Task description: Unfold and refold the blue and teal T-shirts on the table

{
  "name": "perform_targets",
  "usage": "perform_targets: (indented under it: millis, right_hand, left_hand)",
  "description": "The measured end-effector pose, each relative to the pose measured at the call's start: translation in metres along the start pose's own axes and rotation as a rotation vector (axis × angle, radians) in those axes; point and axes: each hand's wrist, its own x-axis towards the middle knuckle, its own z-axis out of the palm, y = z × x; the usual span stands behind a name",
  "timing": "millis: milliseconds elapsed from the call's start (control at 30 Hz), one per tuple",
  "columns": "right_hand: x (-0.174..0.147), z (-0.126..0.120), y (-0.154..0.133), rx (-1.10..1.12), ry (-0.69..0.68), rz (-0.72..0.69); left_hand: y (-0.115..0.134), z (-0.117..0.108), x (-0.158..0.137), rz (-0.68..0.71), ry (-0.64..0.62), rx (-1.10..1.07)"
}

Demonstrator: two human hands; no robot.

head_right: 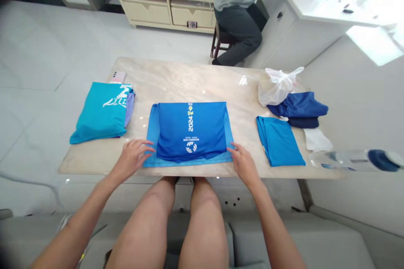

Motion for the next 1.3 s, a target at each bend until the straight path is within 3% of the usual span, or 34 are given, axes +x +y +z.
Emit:
perform_targets:
  millis: [100, 233, 300, 367, 467, 567, 700, 1067, 1300]
  right_hand:
    - [-0.054, -0.008, -0.025, 0.074, 0.128, 0.184]
    - [-0.113, -0.024, -0.103, 0.269, 0.218, 0.427]
    - [-0.139, -0.019, -0.146, 0.362, 0.169, 0.396]
    - [-0.158, -0.003, -0.182, 0.367, 0.164, 0.274]
    - [-0.169, 0.022, -0.211, 0.228, 0.298, 0.14]
    - [-0.164, 0.031, -0.215, 0.171, 0.383, 0.115]
    - [-0.159, 0.023, -0.205, 0.197, 0.386, 0.072]
    - [-0.161, 0.024, -0.205, 0.235, 0.411, 0.091]
    - [-0.154, 0.019, -0.21, 0.249, 0.397, 0.088]
  left_hand:
    - [0.025, -0.016, -0.053, -0.085, 0.065, -0.073]
    - [0.101, -0.047, -0.109, -0.095, 0.156, -0.205]
    - [0.142, -0.047, -0.133, -0.025, 0.147, -0.21]
    - [0.172, -0.034, -0.151, 0.096, 0.157, -0.148]
    - [0.195, -0.011, -0.164, 0.212, 0.245, 0.032]
    - [0.198, -0.002, -0.166, 0.226, 0.278, 0.129]
    - [0.187, -0.013, -0.171, 0.212, 0.3, 0.16]
    - [0.124, -0.046, -0.193, 0.107, 0.371, 0.16]
    - [0.124, -0.048, -0.191, 0.122, 0.331, 0.121]
